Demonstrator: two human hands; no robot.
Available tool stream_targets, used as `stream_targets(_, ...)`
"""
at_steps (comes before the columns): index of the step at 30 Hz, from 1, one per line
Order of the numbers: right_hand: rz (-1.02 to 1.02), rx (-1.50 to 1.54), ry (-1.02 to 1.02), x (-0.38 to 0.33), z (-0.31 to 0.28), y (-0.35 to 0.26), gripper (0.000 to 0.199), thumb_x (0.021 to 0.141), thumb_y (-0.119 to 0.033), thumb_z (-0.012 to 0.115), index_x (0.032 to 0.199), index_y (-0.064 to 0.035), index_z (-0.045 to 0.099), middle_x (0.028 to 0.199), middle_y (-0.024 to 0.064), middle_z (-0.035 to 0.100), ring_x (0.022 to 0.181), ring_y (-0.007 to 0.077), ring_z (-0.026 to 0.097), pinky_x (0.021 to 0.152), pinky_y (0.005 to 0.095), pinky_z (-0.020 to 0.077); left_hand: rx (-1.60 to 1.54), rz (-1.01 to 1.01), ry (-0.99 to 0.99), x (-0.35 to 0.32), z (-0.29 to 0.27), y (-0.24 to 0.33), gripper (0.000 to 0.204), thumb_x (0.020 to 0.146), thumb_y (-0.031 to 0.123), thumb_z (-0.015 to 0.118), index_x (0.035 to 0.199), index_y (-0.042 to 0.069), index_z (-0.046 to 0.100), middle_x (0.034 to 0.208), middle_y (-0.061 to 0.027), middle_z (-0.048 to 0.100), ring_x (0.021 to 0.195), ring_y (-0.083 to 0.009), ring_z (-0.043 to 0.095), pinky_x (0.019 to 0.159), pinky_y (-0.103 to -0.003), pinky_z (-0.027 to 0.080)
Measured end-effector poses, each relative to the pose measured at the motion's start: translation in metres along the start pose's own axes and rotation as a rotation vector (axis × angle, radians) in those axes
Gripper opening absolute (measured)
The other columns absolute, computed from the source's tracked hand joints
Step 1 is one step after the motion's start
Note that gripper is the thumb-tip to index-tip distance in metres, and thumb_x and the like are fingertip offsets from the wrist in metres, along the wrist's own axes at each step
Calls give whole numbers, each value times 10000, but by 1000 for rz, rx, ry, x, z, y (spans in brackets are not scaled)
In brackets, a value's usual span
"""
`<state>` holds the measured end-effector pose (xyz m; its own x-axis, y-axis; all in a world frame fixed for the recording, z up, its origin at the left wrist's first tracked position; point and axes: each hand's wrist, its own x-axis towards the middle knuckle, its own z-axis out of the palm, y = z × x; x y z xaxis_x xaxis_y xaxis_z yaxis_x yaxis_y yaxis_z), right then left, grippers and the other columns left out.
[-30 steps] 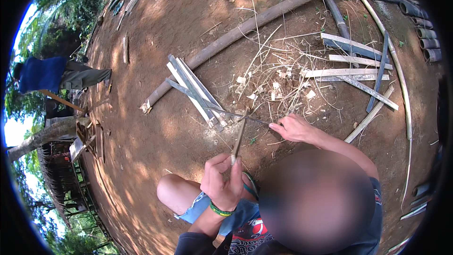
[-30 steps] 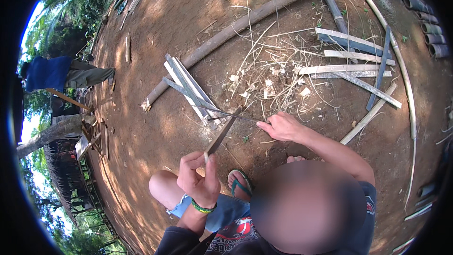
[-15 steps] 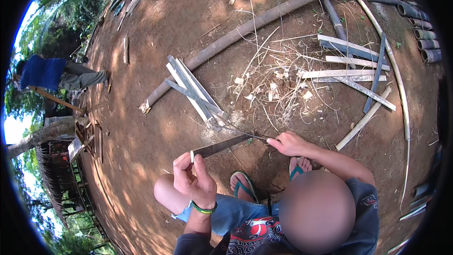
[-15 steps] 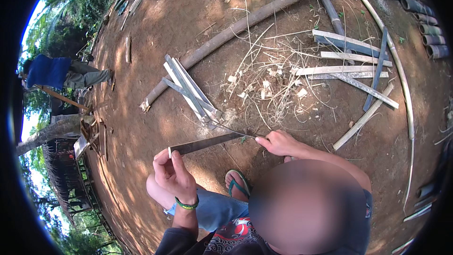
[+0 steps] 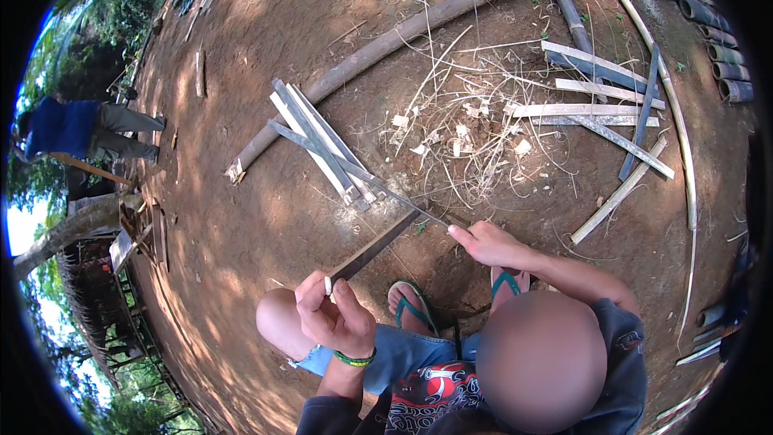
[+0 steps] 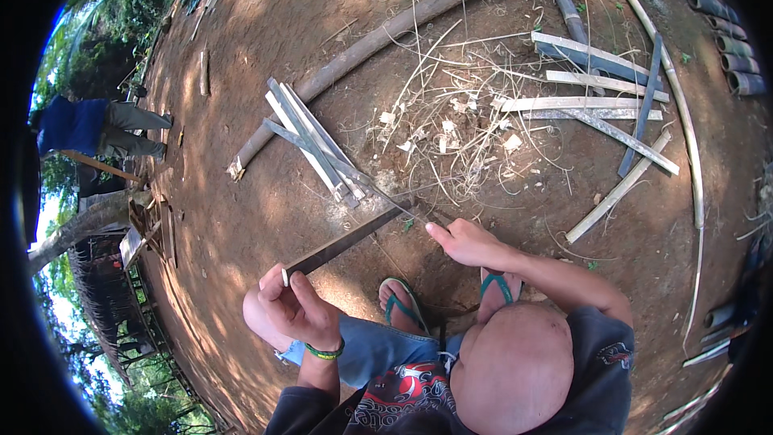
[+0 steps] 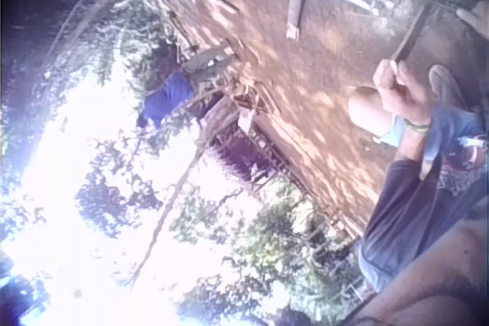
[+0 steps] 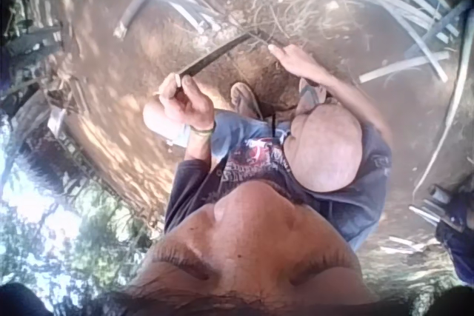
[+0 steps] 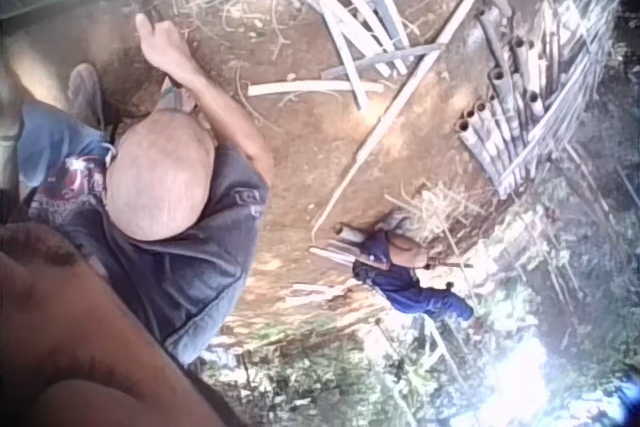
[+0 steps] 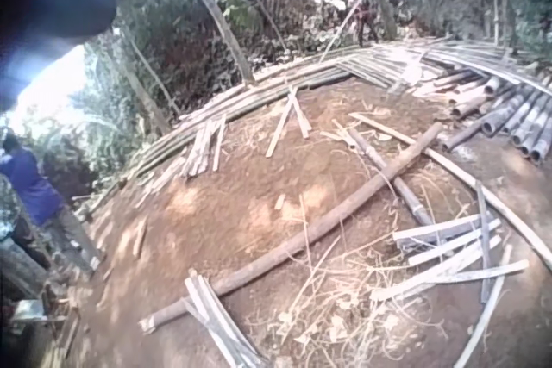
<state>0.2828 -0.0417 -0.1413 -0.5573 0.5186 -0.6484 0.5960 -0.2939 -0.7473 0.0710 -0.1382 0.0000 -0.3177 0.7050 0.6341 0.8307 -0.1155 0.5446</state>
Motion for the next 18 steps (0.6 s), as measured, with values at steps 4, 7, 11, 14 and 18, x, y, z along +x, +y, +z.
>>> stream_targets(4, -294, -145, 125, -29, 12, -13, 664, 1009, -523, 454, 786, 51, 701, 698, 294, 646, 771, 468, 680, 755, 542, 526, 26, 2, 2, -7, -6, -1, 128, 929, -19, 618, 1016, -51, 529, 962, -193, 633, 787, -215, 581, 656, -289, 466)
stream_targets(7, -200, -281, 187, -5, 6, 32, 671, 1011, -527, 447, 807, 58, 706, 720, 301, 656, 816, 474, 684, 797, 542, 531, 1, -32, 0, -12, -8, -7, 125, 929, -21, 616, 1011, -43, 523, 952, -191, 636, 781, -218, 581, 650, -288, 464)
stream_targets(11, 50, -324, 65, 16, -7, 59, 674, 1009, -525, 447, 830, 69, 709, 754, 310, 671, 848, 493, 681, 844, 545, 535, -20, -94, -101, -10, -16, -3, 141, 968, -38, 534, 1108, -28, 517, 1090, -138, 562, 940, -171, 525, 838, -281, 434)
stream_targets(14, 17, -362, 101, -1, 6, 46, 673, 1011, -524, 442, 834, 68, 709, 778, 318, 673, 846, 495, 680, 845, 554, 531, 30, -53, -7, -9, -15, -12, 135, 929, -24, 609, 1026, -34, 515, 922, -184, 641, 794, -230, 584, 659, -305, 467)
stream_targets(18, -34, -375, 125, -3, -8, 102, 677, 1017, -520, 426, 833, 70, 703, 807, 337, 663, 855, 485, 679, 847, 541, 530, -110, -44, -76, -17, -10, -8, 113, 962, -35, 529, 1071, -14, 506, 1021, -127, 584, 926, -185, 517, 819, -308, 422)
